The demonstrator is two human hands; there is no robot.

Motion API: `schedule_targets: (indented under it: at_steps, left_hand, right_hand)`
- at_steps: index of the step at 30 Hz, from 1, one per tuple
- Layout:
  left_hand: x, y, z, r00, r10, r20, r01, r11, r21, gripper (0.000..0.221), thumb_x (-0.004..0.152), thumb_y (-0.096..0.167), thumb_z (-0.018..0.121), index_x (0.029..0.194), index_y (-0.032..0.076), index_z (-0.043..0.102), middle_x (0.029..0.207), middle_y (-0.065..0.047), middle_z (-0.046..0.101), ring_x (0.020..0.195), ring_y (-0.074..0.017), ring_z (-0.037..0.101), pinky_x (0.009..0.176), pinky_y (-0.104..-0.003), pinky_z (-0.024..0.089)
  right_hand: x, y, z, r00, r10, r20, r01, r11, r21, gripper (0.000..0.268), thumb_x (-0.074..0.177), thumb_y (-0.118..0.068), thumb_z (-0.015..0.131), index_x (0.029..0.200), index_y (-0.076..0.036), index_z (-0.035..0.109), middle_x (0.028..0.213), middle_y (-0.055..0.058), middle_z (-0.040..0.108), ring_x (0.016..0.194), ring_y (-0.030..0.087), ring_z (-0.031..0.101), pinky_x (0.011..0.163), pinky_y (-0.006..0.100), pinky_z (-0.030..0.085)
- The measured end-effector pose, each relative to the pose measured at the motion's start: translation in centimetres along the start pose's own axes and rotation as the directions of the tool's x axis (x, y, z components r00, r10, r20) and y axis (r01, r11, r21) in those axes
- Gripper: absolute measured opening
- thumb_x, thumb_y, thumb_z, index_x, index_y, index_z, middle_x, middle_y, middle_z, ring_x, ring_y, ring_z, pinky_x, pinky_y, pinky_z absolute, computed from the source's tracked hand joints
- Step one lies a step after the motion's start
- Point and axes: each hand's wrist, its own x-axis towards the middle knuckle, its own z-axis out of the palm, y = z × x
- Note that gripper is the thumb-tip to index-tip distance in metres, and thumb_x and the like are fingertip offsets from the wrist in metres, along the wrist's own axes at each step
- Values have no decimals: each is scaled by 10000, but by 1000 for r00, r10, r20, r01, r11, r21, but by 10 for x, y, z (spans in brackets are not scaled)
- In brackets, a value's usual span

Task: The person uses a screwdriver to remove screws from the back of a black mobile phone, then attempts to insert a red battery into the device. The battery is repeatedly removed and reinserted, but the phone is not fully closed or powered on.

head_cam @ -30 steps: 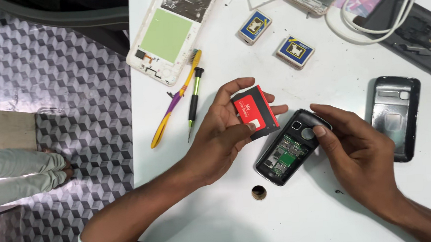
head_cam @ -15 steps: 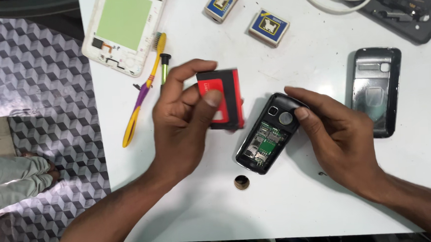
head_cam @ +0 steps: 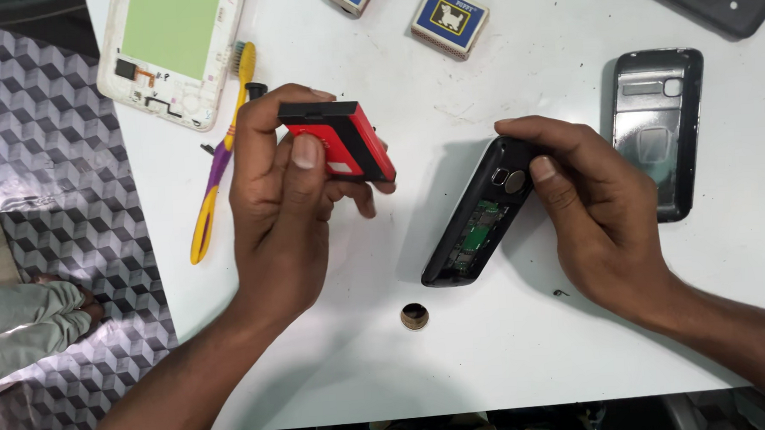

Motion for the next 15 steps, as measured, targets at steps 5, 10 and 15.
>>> schedule_targets:
  at_steps: [5,10,15]
  left_hand:
    - [5,1,-3,995,-72,69,82,985,-151,339,1178,199,421,1472,45,349,1274,-275,674,1115,-324,741,912,-364,636]
    - [9,4,-4,980,-119,158,163,939,-302,421,1108,102,373,1507,38,255,1493,-383,535,1272,-451,652,1057,-436,605]
    - [10,6,-2,963,-137,231,220,897,-384,481,1055,-17,316,1505,81,177,1587,-394,401,1400,-532,546,1107,-516,593]
  right_hand:
    - [-1,0,-1,999,-42,17,42,999,8,297,1126,-52,490,1402,-16,594,1101,32,654,912,42,560,774,204,498]
    - [-1,-3,-1,1000,-9,23,10,1000,-23,313,1111,-66,497,1404,-18,596,1075,37,663,864,44,542,725,204,477]
    - [1,-6,-1,999,-13,32,14,1000,-20,324,1107,-77,488,1411,-16,582,1099,39,672,906,45,580,748,205,498]
